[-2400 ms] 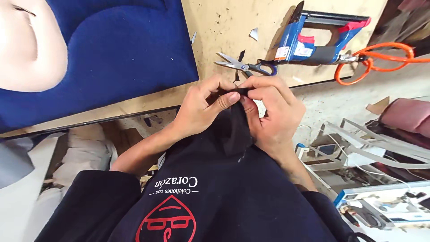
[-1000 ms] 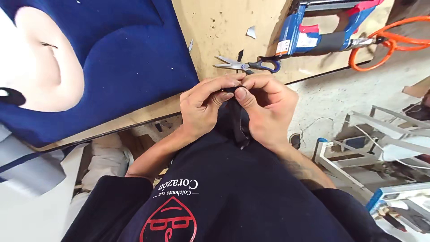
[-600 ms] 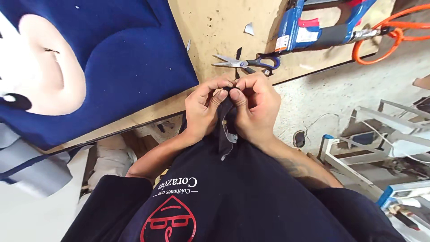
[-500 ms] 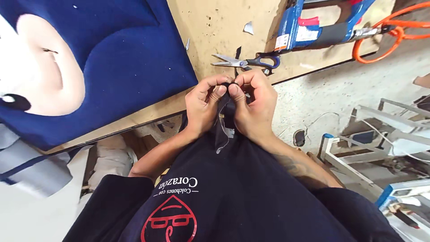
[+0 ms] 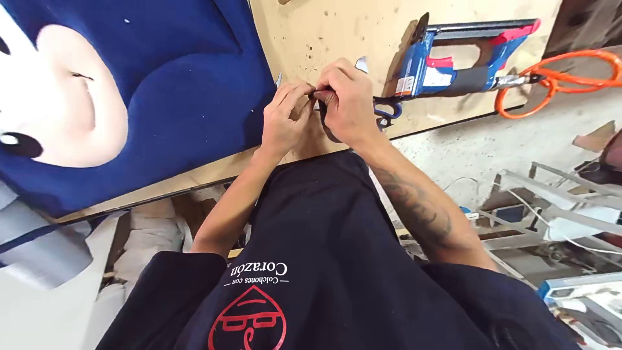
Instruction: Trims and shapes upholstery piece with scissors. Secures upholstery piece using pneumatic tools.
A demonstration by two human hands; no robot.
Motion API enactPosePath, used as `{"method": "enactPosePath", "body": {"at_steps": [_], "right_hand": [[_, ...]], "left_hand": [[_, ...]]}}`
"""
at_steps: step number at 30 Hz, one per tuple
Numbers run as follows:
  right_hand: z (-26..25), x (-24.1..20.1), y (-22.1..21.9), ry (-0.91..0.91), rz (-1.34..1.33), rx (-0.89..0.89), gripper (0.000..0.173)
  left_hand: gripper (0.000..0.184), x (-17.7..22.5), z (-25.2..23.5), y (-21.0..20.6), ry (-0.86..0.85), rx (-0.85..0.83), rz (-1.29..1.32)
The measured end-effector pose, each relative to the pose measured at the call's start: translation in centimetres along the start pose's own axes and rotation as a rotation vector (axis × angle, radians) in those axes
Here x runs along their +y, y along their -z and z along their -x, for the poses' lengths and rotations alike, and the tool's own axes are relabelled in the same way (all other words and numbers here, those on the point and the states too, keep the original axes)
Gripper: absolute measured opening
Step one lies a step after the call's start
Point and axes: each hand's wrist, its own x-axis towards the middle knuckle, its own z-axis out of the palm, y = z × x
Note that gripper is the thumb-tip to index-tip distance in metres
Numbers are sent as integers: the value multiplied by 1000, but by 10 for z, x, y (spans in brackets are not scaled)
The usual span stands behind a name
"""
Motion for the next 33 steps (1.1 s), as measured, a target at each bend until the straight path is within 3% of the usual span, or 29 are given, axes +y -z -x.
{"method": "enactPosePath", "body": {"at_steps": [5, 10, 13, 16, 18, 20, 21, 28, 31, 33], "right_hand": [[-22, 48, -16, 323, 227, -362, 19], [-38, 68, -21, 447, 249, -416, 19], [-20, 47, -9, 199, 266, -359, 24], [11, 7, 0, -237, 412, -288, 56], [29, 0, -8, -386, 442, -344, 52], [32, 9, -12, -353, 468, -334, 31], [29, 15, -10, -300, 472, -325, 29], [-4, 74, 26, -73, 374, -372, 39], [5, 62, 31, -133, 450, -333, 39], [23, 39, 40, -247, 464, -202, 52]], "left_hand": [[18, -22, -16, -1, 161, -192, -220], [17, -32, -16, -19, 218, -60, -346], [15, -32, -13, -22, 162, -36, -414], [15, -31, -14, -25, 162, -4, -422], [15, -29, -13, -26, 175, -1, -419], [15, -30, -17, -27, 175, -3, -410], [15, -29, -17, -26, 189, -14, -405], [23, -23, -32, -21, 369, -180, -417], [23, -20, -34, -21, 372, -202, -450], [22, -20, -38, -23, 370, -199, -451]]}}
